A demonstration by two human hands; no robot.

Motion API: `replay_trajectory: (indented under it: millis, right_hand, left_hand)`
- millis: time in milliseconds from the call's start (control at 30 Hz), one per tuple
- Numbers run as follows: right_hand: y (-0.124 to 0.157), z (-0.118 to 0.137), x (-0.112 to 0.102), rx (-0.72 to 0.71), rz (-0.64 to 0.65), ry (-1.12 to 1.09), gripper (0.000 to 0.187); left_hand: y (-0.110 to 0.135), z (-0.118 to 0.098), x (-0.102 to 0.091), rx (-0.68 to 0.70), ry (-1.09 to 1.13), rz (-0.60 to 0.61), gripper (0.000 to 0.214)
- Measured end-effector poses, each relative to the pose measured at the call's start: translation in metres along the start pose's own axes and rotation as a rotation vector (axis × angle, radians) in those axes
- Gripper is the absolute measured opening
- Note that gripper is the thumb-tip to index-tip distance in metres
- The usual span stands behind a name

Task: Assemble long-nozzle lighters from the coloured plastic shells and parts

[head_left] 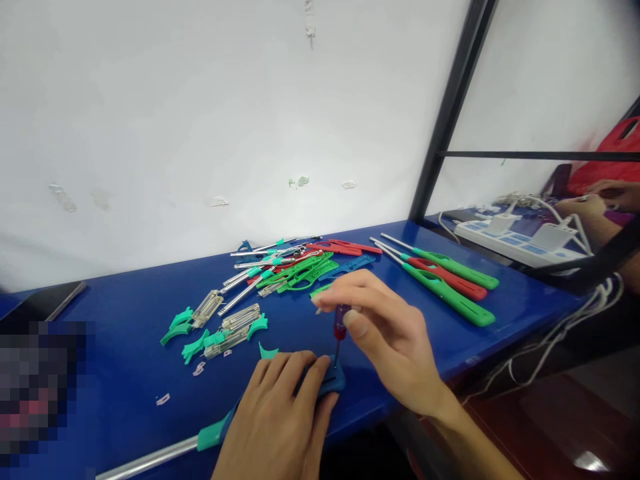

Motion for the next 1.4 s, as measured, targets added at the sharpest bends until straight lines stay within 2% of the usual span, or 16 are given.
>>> replay_trajectory:
  millis: [67,167,267,333,400,500,567,700,833,900,1000,1133,1167,1300,1400]
  right_hand:
    - [0.0,-0.003,0.001,0.03,0.025,-0.073,0.028]
    - [0.002,-0.004,-0.002,0.005,-0.027,-0.109,0.025]
    - [0.003,-0.006,0.001,0.012,-0.007,-0.057,0.022]
    - [0.003,-0.007,0.005,0.067,0.038,-0.115,0.026]
    - [0.003,-0.006,0.006,0.079,0.017,-0.156,0.024]
    - [0.003,0.003,0.004,-0.002,-0.053,-0.011,0.021]
    - [0.003,0.007,0.005,-0.012,-0.028,0.083,0.021]
    - [0.002,0.007,0.009,0.045,0.063,0.0,0.034]
    - [0.0,0.006,0.003,-0.01,-0.071,0.037,0.026]
    - [-0.001,0.004,0.002,0.01,-0.056,0.07,0.026]
    - [-0.001,0.002,0.003,0.072,0.006,0.005,0.034]
    - [0.001,0.009,-0.004,0.002,-0.094,0.128,0.031]
    - [0.001,0.01,-0.003,-0.004,-0.087,0.161,0.031]
    - [0.002,0.011,0.004,0.03,0.051,0.076,0.031]
    - [0.003,0.014,0.002,-0.042,-0.034,0.094,0.026]
  left_hand:
    - [-0.001,-0.001,-0.002,-0.008,0.012,-0.025,0.027]
    - [-0.002,-0.001,-0.004,-0.017,0.014,-0.046,0.029]
    - [-0.002,-0.001,-0.002,-0.016,0.019,-0.016,0.031]
    - [-0.001,0.0,0.0,-0.018,0.033,0.007,0.03]
    - [-0.001,0.001,0.0,-0.022,0.042,0.003,0.03]
    - [0.0,0.001,-0.001,-0.006,0.03,-0.019,0.032]
    - [0.002,0.001,-0.001,0.007,0.018,-0.02,0.034]
    - [0.004,0.0,-0.001,0.015,0.002,-0.026,0.037]
    - [0.005,-0.001,-0.001,0.021,-0.027,-0.035,0.036]
    - [0.004,-0.001,-0.001,0.021,-0.028,-0.05,0.036]
    - [0.003,-0.001,-0.003,0.017,-0.025,-0.092,0.034]
    - [0.003,-0.002,-0.004,0.013,-0.02,-0.116,0.033]
    - [0.003,-0.002,-0.004,0.012,-0.019,-0.121,0.032]
    - [0.003,-0.003,-0.005,0.018,-0.016,-0.117,0.032]
    - [0.002,-0.003,-0.006,0.019,-0.018,-0.128,0.032]
Point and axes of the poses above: each hand's wrist, its own y-axis away from the middle knuckle, its own x-axis out of the palm, z = x × y, the point moved 5 cm from there along -y, towards the middle knuckle, and after that the axes turned 14 degrees about -y, right-handed, at the moved point
